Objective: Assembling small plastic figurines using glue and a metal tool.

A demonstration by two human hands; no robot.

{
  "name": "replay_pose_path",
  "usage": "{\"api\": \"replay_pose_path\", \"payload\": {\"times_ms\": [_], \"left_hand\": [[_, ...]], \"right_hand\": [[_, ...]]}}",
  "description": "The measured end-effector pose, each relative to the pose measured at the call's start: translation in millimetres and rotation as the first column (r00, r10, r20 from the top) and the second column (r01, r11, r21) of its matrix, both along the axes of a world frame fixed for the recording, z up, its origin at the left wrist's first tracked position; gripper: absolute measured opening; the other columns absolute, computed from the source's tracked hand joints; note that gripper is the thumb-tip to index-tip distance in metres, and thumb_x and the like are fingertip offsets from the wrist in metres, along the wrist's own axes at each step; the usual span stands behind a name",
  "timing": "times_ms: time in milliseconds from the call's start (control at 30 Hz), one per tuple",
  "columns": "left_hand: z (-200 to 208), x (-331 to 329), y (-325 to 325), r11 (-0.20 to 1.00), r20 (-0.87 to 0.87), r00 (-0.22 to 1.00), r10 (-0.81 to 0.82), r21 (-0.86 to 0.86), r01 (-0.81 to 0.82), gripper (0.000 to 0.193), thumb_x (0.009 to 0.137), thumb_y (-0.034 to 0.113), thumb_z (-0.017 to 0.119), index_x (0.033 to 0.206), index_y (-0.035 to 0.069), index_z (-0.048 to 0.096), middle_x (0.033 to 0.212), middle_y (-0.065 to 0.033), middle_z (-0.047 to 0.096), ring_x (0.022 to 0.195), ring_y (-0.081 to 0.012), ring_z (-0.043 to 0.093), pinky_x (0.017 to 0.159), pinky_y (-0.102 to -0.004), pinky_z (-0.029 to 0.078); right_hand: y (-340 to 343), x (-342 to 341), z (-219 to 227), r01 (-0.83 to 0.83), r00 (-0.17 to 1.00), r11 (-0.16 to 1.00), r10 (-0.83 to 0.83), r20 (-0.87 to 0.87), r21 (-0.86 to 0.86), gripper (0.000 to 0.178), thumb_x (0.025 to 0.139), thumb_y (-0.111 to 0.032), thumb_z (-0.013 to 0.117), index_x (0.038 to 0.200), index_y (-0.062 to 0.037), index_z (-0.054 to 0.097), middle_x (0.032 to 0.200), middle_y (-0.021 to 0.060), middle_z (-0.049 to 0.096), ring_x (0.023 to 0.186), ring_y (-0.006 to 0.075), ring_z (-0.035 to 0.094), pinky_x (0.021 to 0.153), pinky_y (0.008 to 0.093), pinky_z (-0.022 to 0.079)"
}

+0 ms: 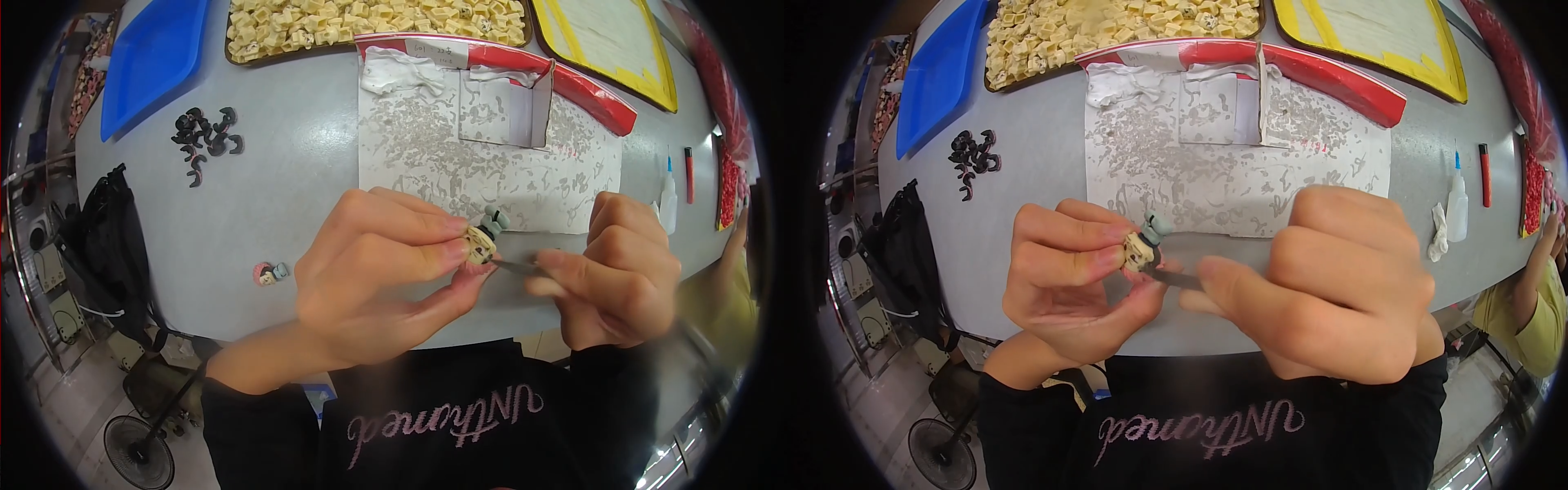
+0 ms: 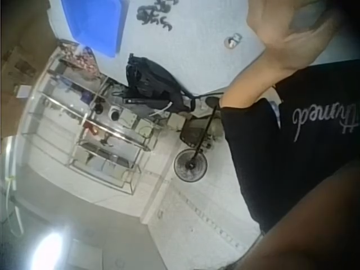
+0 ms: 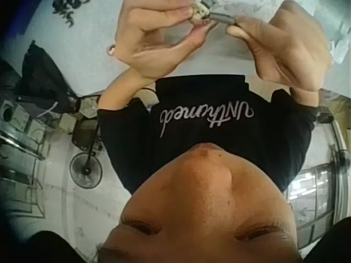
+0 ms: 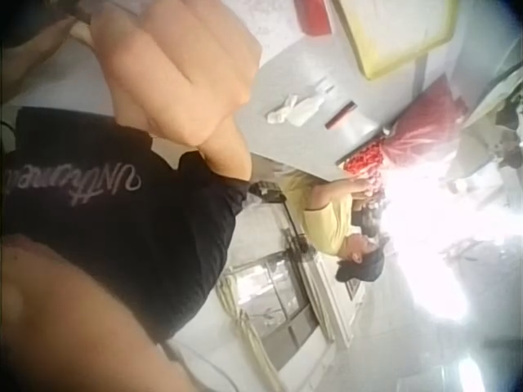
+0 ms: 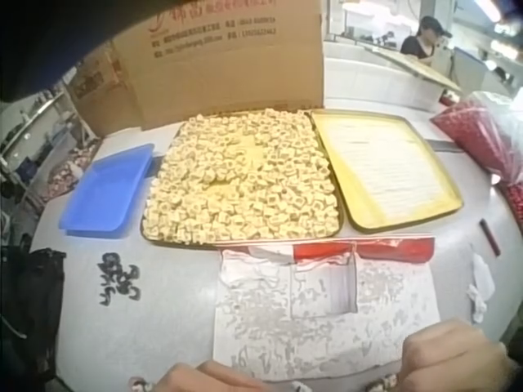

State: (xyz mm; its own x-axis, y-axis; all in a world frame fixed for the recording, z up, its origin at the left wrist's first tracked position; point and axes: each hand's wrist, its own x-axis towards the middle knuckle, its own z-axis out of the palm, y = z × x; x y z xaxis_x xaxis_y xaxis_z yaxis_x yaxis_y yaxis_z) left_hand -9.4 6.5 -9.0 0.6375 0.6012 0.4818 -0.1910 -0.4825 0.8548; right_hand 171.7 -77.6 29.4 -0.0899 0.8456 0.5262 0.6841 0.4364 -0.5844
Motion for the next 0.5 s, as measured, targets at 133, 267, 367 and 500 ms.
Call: {"api": "replay_pose_path", "payload": {"times_ms": [133,267,367,500], "left_hand": [[-0.3,-0.4,0.1,1.000,0.019,1.000,-0.012,0.012,0.011,0.041,0.056,-0.011,0.070,0.087,0.002,0.048,0.091,-0.0130,0.046,0.075,-0.0234,0.055,0.059,-0.0284,0.051],[1.0,-1.0,1.1,1.000,0.015,0.999,-0.031,-0.003,0.031,0.043,0.055,-0.011,0.070,0.089,0.003,0.048,0.092,-0.0130,0.046,0.076,-0.0239,0.055,0.060,-0.0288,0.052],[1.1,-1.3,0.3,0.999,0.016,0.999,-0.034,-0.011,0.034,0.044,0.055,-0.011,0.071,0.090,0.003,0.047,0.093,-0.0129,0.045,0.077,-0.0243,0.055,0.059,-0.0282,0.053],[0.2,-1.1,0.9,0.999,0.014,0.999,-0.042,-0.015,0.042,0.046,0.055,-0.010,0.071,0.091,0.004,0.047,0.095,-0.0127,0.044,0.078,-0.0248,0.055,0.057,-0.0271,0.054]], "right_hand": [[-3.5,2.4,3.6,-0.013,0.999,1.000,0.013,0.043,0.011,0.029,0.057,-0.018,0.076,0.080,-0.0074,0.061,0.052,-0.0012,0.035,0.046,0.0124,0.030,0.041,0.0252,0.023],[-8.4,1.8,6.1,-0.065,0.995,0.998,0.067,0.073,-0.026,0.029,0.055,-0.019,0.075,0.080,-0.0108,0.063,0.057,-0.0011,0.036,0.050,0.0128,0.032,0.042,0.0251,0.024],[-8.4,-0.9,8.3,-0.013,0.997,0.999,0.016,0.079,-0.043,0.028,0.055,-0.018,0.075,0.080,-0.0129,0.064,0.060,-0.0008,0.037,0.052,0.0131,0.033,0.043,0.0253,0.026],[-8.8,-1.5,9.0,0.016,0.996,0.997,-0.009,0.092,-0.075,0.028,0.054,-0.018,0.076,0.080,-0.0141,0.064,0.060,-0.0008,0.036,0.052,0.0135,0.033,0.044,0.0252,0.026]]}}
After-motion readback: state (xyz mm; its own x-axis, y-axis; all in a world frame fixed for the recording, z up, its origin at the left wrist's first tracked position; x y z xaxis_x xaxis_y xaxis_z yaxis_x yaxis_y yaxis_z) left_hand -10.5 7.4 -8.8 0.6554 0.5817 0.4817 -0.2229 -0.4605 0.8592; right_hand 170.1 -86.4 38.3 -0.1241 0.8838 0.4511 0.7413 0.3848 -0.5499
